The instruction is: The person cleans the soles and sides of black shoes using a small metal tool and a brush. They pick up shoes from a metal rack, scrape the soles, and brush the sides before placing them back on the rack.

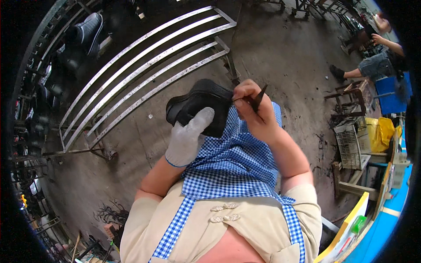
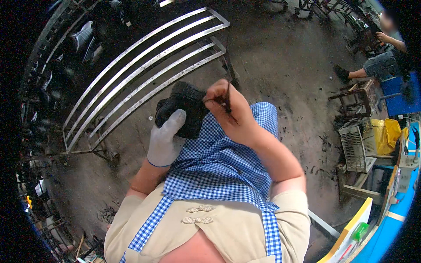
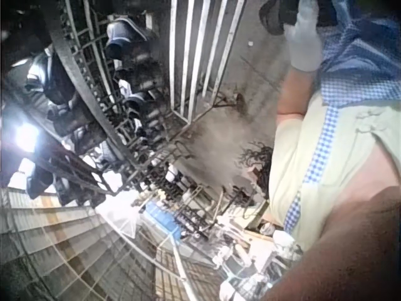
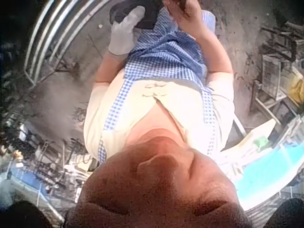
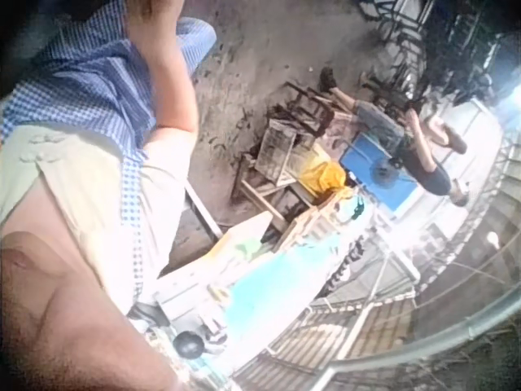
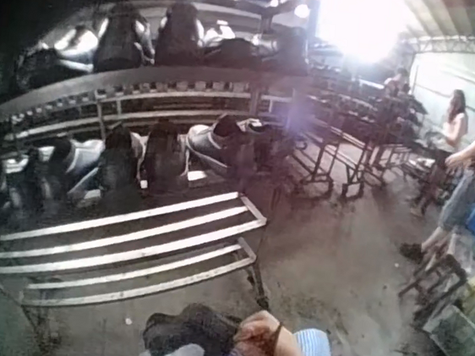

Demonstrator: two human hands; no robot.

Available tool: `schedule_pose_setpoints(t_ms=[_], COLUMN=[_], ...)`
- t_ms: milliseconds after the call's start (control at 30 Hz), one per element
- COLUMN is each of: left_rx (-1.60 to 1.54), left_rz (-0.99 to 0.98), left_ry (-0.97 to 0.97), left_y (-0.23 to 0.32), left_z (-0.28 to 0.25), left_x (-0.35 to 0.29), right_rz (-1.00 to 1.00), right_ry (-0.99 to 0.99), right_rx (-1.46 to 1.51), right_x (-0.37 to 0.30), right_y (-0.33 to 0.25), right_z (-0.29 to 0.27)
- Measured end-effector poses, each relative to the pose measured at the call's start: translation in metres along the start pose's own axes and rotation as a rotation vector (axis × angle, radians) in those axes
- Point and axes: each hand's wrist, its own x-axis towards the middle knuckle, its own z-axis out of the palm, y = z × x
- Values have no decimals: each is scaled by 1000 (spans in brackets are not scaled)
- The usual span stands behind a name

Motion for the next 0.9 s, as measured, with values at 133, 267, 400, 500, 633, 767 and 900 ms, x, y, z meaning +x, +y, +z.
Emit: schedule_pose_setpoints(t_ms=[133,267,400,500,633,767,900], left_rx=[19,65,164,233,282,263,283], left_rz=[122,262,343,345,357,346,367], left_ry=[170,223,247,260,257,287,304], left_y=[-6,-18,-24,-27,-29,-38,-38], left_z=[5,8,14,16,15,13,13], left_x=[7,16,19,18,20,20,21], right_rz=[411,21,27,16,9,77,94], right_ry=[85,127,110,113,104,58,45], right_rx=[-344,-429,-663,-702,-669,-723,-724], right_x=[-12,-24,-22,-21,-20,-24,-22], right_y=[-22,-14,-26,-22,-19,-24,-24], right_z=[12,19,26,29,35,45,48])
